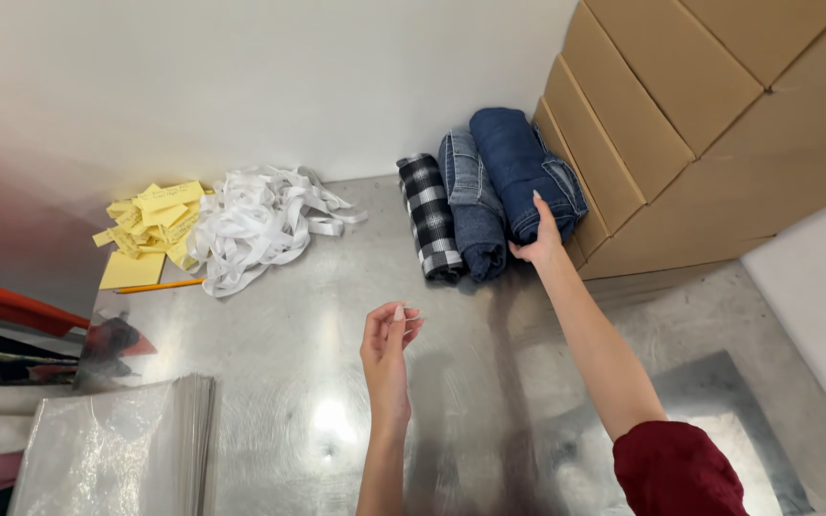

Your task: The person unfolds a brown shirt and places it on a hanger, then hangs it on a clothing rack. They repeat this process with several pairs of folded denim jeans, unfolding each pair, placing them on hangers, and hanging them on the rack.

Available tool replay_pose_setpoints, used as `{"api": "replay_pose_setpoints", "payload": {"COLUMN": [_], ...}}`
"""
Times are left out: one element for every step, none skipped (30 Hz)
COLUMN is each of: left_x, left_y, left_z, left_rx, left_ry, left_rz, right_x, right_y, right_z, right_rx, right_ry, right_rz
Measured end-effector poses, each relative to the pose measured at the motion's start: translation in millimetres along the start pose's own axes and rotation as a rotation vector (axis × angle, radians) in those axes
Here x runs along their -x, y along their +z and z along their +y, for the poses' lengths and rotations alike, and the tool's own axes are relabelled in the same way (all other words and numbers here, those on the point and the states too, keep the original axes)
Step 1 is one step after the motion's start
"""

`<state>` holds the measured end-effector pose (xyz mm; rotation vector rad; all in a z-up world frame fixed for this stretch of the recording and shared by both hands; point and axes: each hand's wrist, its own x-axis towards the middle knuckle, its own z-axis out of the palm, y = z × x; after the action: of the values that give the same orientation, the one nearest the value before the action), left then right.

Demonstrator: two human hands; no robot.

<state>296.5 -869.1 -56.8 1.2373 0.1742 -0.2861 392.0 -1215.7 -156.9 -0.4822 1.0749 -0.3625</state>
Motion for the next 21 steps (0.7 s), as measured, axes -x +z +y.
{"api": "replay_pose_setpoints", "payload": {"left_x": [-3.0, -3.8, -4.2, -4.4, -4.1, -4.7, -7.3, -9.3, -11.0, -12.6, -13.7, -14.8, -15.9, -17.0, -17.7, -14.7, -11.2, -7.2, -3.9, -0.2, 4.2], "left_y": [-0.6, -1.6, -2.5, -1.5, -0.7, -0.1, 0.2, 0.7, 1.0, 0.9, 0.9, 2.3, 3.1, 4.6, 6.0, 9.1, 12.0, 14.8, 18.4, 21.8, 25.3], "left_z": [0.2, -1.0, -2.4, -3.2, -4.0, -4.3, -7.4, -10.8, -14.3, -19.0, -23.8, -29.1, -34.8, -40.4, -46.2, -47.0, -48.1, -49.4, -52.4, -55.1, -58.1], "left_rx": [0.0, 0.001, 0.003, 0.001, -0.008, -0.017, -0.018, -0.023, -0.027, -0.025, -0.023, -0.019, -0.016, -0.014, -0.013, -0.011, -0.021, -0.03, -0.027, 0.032, 0.091], "left_ry": [0.003, 0.002, 0.001, -0.003, -0.009, -0.013, -0.013, -0.038, -0.064, -0.065, -0.095, -0.125, -0.125, -0.17, -0.214, -0.216, -0.242, -0.269, -0.271, -0.314, -0.357], "left_rz": [-0.001, -0.004, -0.007, -0.012, -0.008, -0.006, -0.011, -0.022, -0.033, -0.04, -0.061, -0.083, -0.091, -0.127, -0.163, -0.169, -0.218, -0.267, -0.274, -0.331, -0.389], "right_x": [-12.0, -23.6, -35.2, -41.4, -47.3, -53.2, -38.0, -22.3, -6.4, -1.0, 4.6, 10.0, 30.9, 51.9, 73.0, 97.4, 121.8, 146.5, 172.9, 199.3, 226.0], "right_y": [0.6, -3.2, -7.6, -11.1, -15.0, -17.2, -18.2, -19.7, -21.4, -29.8, -38.5, -47.3, -56.4, -64.7, -73.4, -82.5, -92.0, -101.8, -106.0, -110.2, -114.9], "right_z": [-0.9, -0.8, -0.8, 0.6, 2.1, 3.4, 3.3, 2.8, 2.5, 6.2, 10.0, 12.1, 17.0, 21.1, 25.8, 31.2, 37.2, 43.3, 49.4, 56.0, 62.9], "right_rx": [-0.002, 0.058, 0.119, 0.115, 0.123, 0.13, 0.125, 0.088, 0.051, 0.047, 0.016, -0.013, -0.016, -0.034, -0.052, -0.054, -0.052, -0.049, -0.049, -0.012, 0.025], "right_ry": [-0.001, -0.05, -0.098, -0.099, -0.171, -0.244, -0.246, -0.214, -0.182, -0.188, -0.184, -0.183, -0.191, -0.228, -0.264, -0.27, -0.316, -0.362, -0.369, -0.414, -0.459], "right_rz": [-0.003, 0.042, 0.086, 0.091, 0.111, 0.128, 0.131, 0.118, 0.104, 0.107, 0.081, 0.055, 0.057, 0.048, 0.04, 0.044, 0.042, 0.04, 0.043, 0.022, 0.0]}}
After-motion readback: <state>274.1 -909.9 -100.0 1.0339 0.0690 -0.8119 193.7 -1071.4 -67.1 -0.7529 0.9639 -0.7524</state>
